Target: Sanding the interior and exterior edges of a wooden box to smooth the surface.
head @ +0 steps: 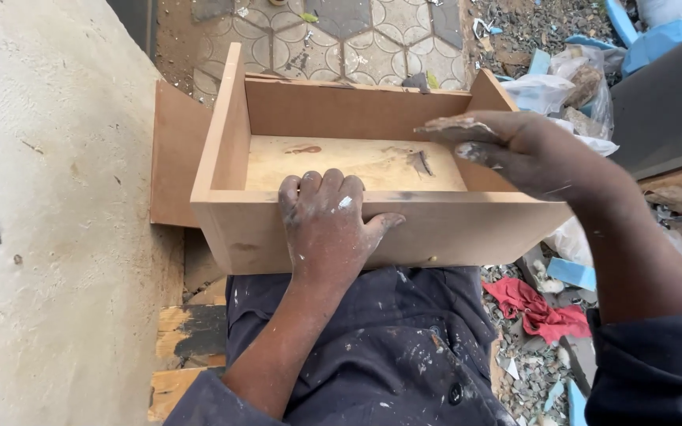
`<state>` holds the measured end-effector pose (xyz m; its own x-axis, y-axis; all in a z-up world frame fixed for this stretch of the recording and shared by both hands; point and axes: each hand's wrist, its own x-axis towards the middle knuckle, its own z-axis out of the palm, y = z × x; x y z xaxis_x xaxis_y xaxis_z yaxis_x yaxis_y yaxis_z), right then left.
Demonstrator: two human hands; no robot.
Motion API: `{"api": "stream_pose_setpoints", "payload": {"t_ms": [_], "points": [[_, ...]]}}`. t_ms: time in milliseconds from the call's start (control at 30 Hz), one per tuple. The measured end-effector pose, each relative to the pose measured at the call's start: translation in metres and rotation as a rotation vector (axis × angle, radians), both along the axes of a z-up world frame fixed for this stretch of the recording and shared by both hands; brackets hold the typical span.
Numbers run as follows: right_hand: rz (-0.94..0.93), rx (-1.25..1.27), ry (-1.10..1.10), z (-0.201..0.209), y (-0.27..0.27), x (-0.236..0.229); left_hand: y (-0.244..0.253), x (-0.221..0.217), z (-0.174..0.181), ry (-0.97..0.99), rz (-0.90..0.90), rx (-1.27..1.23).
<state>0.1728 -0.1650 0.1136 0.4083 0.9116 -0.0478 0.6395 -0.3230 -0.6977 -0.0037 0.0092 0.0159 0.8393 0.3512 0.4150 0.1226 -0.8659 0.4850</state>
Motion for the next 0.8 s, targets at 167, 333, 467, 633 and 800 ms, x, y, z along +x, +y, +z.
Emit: {"api": "stream_pose_setpoints", "payload": {"t_ms": [167, 333, 467, 633, 800], "points": [[-0.266, -0.351, -0.046, 0.008, 0.001, 0.009, 0.001, 0.001, 0.002, 0.064, -0.017, -0.024], [-0.263, -0.294, 0.096, 0.001, 0.031, 0.000, 0.003, 0.001, -0.001, 0.061, -0.028, -0.015], [-0.297, -0.381, 0.299, -0.022, 0.037, 0.006, 0.004, 0.001, -0.003, 0.049, -0.036, -0.004], [-0.277, -0.455, 0.376, -0.038, 0.039, 0.021, 0.003, 0.001, -0.001, 0.057, -0.039, -0.028], [-0.220, -0.312, 0.507, -0.055, 0.049, 0.015, 0.001, 0.002, -0.003, 0.038, -0.034, -0.024]]}}
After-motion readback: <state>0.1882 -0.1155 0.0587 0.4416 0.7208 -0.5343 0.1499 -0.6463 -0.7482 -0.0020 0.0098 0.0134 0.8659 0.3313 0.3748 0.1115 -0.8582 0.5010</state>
